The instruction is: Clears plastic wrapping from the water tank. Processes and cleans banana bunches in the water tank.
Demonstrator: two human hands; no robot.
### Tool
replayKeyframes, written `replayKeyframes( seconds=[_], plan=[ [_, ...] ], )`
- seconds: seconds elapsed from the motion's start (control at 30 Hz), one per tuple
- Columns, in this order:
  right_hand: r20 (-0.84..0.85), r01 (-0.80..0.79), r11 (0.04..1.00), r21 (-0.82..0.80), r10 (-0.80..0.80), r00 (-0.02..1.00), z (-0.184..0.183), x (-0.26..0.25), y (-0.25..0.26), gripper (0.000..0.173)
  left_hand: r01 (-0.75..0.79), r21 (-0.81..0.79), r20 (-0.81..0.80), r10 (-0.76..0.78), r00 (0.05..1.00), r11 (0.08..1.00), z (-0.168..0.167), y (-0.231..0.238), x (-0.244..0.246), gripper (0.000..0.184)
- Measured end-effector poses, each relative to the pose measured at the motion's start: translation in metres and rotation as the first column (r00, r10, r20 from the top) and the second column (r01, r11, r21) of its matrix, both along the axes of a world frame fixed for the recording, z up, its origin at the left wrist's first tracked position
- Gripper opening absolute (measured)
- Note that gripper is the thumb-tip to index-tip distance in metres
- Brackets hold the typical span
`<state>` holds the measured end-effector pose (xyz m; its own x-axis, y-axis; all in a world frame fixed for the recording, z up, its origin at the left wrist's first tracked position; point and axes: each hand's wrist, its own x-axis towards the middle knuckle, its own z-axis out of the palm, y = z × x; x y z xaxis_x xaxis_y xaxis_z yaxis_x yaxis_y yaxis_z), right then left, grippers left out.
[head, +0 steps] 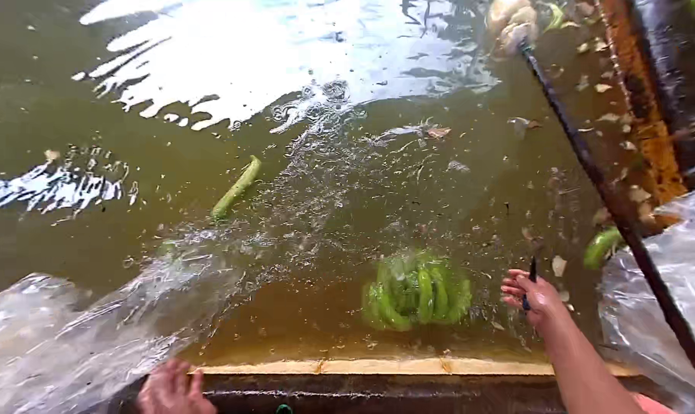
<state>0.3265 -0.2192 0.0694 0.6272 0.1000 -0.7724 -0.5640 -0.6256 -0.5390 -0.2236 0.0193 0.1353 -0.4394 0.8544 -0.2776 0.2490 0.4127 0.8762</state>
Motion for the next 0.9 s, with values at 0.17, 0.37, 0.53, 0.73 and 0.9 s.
replayKeyframes(
  seconds=[0.17,0.37,0.53,0.73,0.9],
  plan=[
    [-0.186,0.069,0.979,-0.192,-0.105,0.977,-0.067,-0.042,-0.018,0.044,0.663,-0.569,0.305,-0.624,0.720,0.486,-0.117,-0.035,0.184,0.069],
    [-0.286,-0.087,0.974,-0.210,0.024,0.958,-0.082,-0.074,0.017,0.044,0.492,-0.773,0.190,-0.593,0.782,0.401,-0.172,-0.059,0.266,0.061],
    [-0.243,-0.661,0.730,-0.172,0.619,0.747,-0.063,-0.005,0.043,0.041,0.622,-0.665,-0.043,-0.852,0.521,0.414,-0.162,-0.025,0.276,0.076],
    [0.304,-0.446,0.857,-0.259,0.511,0.804,-0.050,0.102,0.136,0.038,0.864,-0.452,-0.131,-0.975,0.181,0.221,-0.160,0.019,0.371,0.077],
    [0.215,-0.136,0.959,-0.250,0.192,0.957,-0.119,0.109,0.191,0.071,0.691,-0.721,0.181,-0.976,0.124,-0.046,-0.186,0.048,0.409,0.060]
  ],
)
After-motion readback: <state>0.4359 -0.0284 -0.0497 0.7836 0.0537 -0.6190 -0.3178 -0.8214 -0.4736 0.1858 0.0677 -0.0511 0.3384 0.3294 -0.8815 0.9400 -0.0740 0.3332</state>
